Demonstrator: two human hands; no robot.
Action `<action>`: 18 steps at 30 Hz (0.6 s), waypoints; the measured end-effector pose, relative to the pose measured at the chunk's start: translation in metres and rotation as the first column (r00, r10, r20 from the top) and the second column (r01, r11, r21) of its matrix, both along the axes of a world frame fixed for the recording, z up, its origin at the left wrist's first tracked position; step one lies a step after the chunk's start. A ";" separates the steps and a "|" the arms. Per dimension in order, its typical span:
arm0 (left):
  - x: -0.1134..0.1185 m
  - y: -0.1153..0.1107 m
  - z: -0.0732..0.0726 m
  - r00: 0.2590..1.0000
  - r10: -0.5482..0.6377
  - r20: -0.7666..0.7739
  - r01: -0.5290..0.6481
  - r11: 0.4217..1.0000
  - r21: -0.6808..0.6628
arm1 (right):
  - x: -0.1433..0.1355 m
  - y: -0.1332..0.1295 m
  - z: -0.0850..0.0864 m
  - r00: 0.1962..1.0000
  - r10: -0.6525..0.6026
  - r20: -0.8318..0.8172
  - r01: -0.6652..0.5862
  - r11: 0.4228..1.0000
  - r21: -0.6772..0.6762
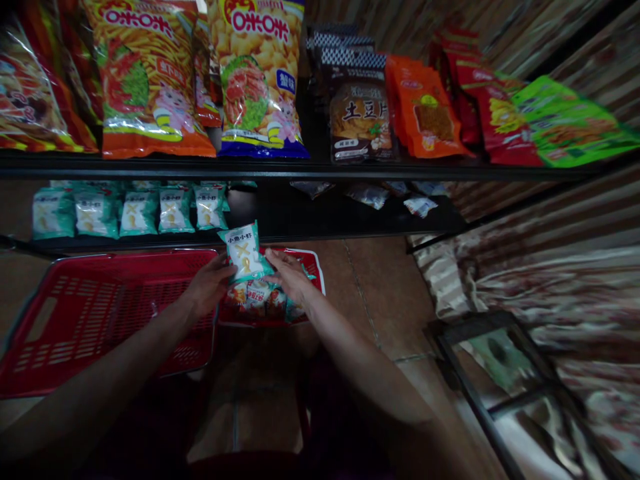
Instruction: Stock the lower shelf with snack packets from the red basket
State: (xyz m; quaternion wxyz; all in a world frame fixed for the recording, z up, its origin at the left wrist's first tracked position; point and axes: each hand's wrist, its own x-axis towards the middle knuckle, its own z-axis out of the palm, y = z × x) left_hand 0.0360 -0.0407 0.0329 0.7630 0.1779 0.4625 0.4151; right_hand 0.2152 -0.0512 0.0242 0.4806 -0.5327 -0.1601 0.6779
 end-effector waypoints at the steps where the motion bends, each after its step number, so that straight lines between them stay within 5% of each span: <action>1: 0.000 0.001 -0.002 1.000 0.014 0.006 -0.014 1.000 -0.013 | -0.004 -0.003 0.000 0.999 0.030 -0.015 -0.030 0.999 -0.011; 4: 0.002 0.002 -0.009 0.998 0.048 0.036 -0.046 0.998 -0.046 | -0.015 -0.010 -0.001 0.992 0.111 -0.059 -0.113 0.993 -0.035; 8: 0.005 0.003 -0.013 0.998 0.058 0.036 -0.053 0.991 -0.123 | -0.020 -0.011 -0.004 0.997 0.067 -0.047 -0.070 0.995 -0.072; 18: 0.005 0.005 -0.002 0.996 0.060 0.073 -0.031 0.938 -0.345 | -0.018 -0.012 0.011 0.997 0.048 -0.055 -0.052 0.995 -0.084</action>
